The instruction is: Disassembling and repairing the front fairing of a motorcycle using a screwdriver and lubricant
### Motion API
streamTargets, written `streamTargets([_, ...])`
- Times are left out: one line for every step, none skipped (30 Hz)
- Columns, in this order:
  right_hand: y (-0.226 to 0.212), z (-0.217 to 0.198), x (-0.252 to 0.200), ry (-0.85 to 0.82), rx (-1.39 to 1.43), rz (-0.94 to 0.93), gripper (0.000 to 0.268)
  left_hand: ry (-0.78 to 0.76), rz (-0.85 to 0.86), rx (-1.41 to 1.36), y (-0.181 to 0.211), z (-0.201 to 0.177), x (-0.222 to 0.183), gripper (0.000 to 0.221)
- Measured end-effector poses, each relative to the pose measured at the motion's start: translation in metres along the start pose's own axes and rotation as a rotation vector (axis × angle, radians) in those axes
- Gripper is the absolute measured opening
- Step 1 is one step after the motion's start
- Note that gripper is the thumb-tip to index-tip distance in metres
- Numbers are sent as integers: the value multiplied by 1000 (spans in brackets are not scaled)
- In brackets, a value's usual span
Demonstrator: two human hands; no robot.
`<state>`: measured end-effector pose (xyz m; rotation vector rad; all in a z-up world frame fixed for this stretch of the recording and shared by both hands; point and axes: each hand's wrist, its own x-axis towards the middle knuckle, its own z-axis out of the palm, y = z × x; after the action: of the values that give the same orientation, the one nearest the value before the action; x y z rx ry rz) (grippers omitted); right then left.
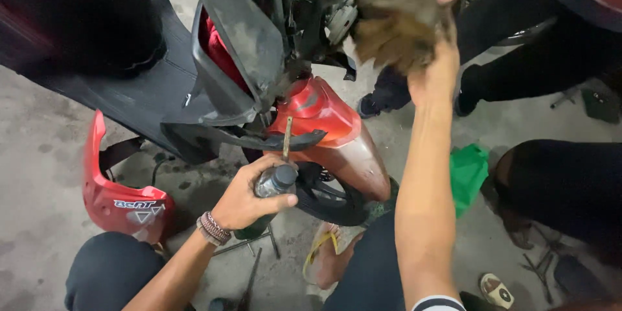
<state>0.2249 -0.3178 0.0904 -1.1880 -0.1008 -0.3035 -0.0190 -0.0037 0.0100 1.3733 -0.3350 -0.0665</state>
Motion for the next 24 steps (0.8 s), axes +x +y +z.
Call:
streamTargets([2,8,-11,0,0,2,32,1,-2,-1,3,0,1,40])
streamTargets([5,18,-22,80,-182,-2,32,3,0,-9,6,-2,2,39])
streamTargets([8,27,-33,159,-363,-6,41,5,2,-16,9,-3,3,38])
streamTargets([8,29,-43,159,-364,-3,41,7,-1,-17,9,-6,2,38])
streamTargets([8,31,-52,122,-564,49,20,13,-2,-17,9,-8,1,38])
streamTargets([6,32,-61,80,-767,100,23,21,0,-19,9,-9,0,37])
streamTargets([-1,52,-73,77,-771,99,23,24,1,-23,10,-10,0,37])
streamTargets([-8,73,-86,185,-747,274,49,26,2,-24,11,-10,-2,36])
streamTargets([-16,93,-100,293,-719,448,104,27,2,-25,13,-10,-3,34])
streamTargets([-2,79,-108,294,-718,443,104,25,7,-25,10,-11,-4,34])
streamTargets([12,66,-116,139,-911,381,82,34,-6,-19,8,-13,-4,36])
streamTargets([28,55,-123,-31,-1098,313,64,53,-18,-10,7,-15,-6,37])
streamTargets([28,58,-124,-39,-1096,306,64,60,-12,-7,10,-16,-5,37])
streamTargets([29,60,-127,-264,-1247,-34,81,68,-5,4,13,-17,-6,37])
streamTargets([30,62,-130,-489,-1365,-389,100,75,2,15,16,-18,-6,37])
streamTargets([37,52,-127,-489,-1365,-388,100,75,1,15,14,-18,-7,37])
streamTargets([45,41,-122,-661,-1232,-456,61,74,16,34,13,-19,-7,37])
streamTargets([53,32,-118,-824,-1088,-521,30,71,30,57,13,-21,-8,37])
streamTargets([48,28,-118,-820,-1085,-520,30,69,28,60,13,-22,-10,37])
streamTargets([42,23,-116,-832,-1133,-392,24,71,11,34,12,-22,-12,37])
streamTargets([37,18,-114,-842,-1177,-262,22,73,-6,9,11,-23,-14,37])
streamTargets([34,15,-107,-845,-1179,-266,22,77,-2,8,15,-24,-14,37])
streamTargets([32,12,-100,-634,-1310,-262,20,72,-3,22,19,-26,-15,37])
streamTargets([29,9,-93,-413,-1430,-261,18,67,-3,35,23,-27,-15,37])
